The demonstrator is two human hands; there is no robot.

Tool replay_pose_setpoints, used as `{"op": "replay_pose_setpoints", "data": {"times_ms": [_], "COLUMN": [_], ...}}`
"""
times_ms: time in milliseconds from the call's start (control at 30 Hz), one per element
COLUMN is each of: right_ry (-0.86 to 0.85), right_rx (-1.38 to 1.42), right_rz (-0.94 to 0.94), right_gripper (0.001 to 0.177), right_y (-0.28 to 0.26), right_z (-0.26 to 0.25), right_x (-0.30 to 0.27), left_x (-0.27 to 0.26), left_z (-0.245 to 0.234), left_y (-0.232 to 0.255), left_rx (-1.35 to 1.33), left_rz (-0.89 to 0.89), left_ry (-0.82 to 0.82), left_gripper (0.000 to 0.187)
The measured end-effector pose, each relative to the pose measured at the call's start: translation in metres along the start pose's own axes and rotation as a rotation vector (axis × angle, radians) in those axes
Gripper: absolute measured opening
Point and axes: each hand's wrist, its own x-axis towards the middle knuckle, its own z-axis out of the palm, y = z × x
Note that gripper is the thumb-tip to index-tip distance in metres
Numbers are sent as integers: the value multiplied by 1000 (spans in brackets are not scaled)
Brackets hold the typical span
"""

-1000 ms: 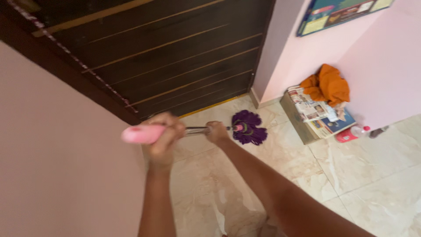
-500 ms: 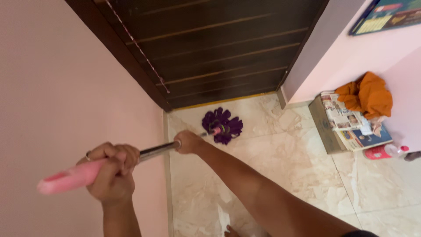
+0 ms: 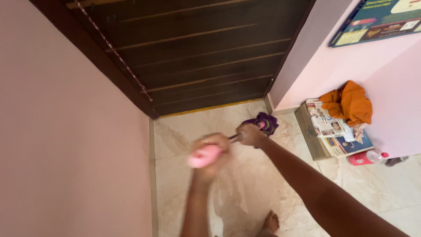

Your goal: The person mops a tiled floor using a mop with a pink handle and purple head, moving the mop back and forth across the floor surface near a doorway and a corner.

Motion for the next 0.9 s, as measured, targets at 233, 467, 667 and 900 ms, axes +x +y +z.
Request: {"op": "replay_pose_setpoints", "data": {"times_ms": [233, 467, 667, 900], "right_ry": [190, 139, 127, -216], "right_rx": [-42, 251, 392, 444], "right_rz": [-88, -126, -147, -197], "right_gripper": [20, 13, 23, 12], "right_y": [36, -56, -163, -278], "right_z": [23, 119, 219, 263], "right_x": [39, 142, 212, 223], "left_x": [16, 8, -29, -77], "left_z": [3, -84, -146, -170], "left_y": [-17, 44, 105, 139], "left_rx": [152, 164, 423, 659], "left_rz": [-29, -37, 105, 193], "left_ry": [-50, 135, 240, 469], "left_gripper": [20, 16, 18, 16]}}
